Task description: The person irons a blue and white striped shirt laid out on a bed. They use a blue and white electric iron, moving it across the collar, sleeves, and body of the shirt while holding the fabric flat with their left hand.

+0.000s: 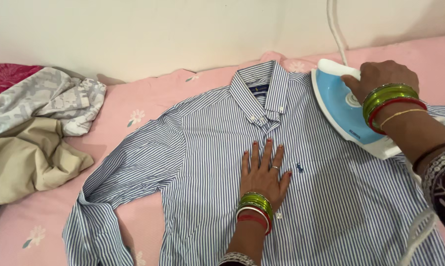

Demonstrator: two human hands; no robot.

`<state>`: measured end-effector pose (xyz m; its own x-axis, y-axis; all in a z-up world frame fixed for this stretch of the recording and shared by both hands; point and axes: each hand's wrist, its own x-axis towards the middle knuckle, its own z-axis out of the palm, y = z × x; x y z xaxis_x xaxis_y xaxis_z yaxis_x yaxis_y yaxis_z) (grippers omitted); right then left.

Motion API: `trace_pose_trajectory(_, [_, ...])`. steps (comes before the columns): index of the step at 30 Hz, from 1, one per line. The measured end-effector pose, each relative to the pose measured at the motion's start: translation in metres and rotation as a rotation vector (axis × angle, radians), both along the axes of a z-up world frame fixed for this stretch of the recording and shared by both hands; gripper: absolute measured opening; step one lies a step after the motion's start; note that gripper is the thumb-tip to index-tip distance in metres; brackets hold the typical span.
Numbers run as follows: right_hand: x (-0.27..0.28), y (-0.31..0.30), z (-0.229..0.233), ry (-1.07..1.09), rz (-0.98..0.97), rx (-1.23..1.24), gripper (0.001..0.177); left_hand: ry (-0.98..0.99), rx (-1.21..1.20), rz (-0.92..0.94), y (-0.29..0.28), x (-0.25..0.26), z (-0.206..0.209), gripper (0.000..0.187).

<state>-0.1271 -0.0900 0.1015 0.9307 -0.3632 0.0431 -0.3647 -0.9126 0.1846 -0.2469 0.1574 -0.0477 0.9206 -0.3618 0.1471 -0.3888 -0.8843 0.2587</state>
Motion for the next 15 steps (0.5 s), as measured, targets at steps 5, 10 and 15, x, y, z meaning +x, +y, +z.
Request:
trace_pose_trajectory(5, [-0.006,-0.017,-0.002,-0.049,0.020,-0.056,0.062,0.091,-0.008,-0.004,0.002,0.000,0.007,0.068])
trace_pose_trajectory(10, [-0.013,-0.033,-0.004,-0.006,-0.023,-0.154,0.068,0.021,-0.039,-0.003,0.003,0.000,0.009,0.069])
trace_pose_trajectory(15, [0.013,-0.054,-0.026,-0.071,0.024,-0.197,0.068,0.166,-0.019,-0.007,0.007,-0.001,0.016,0.077])
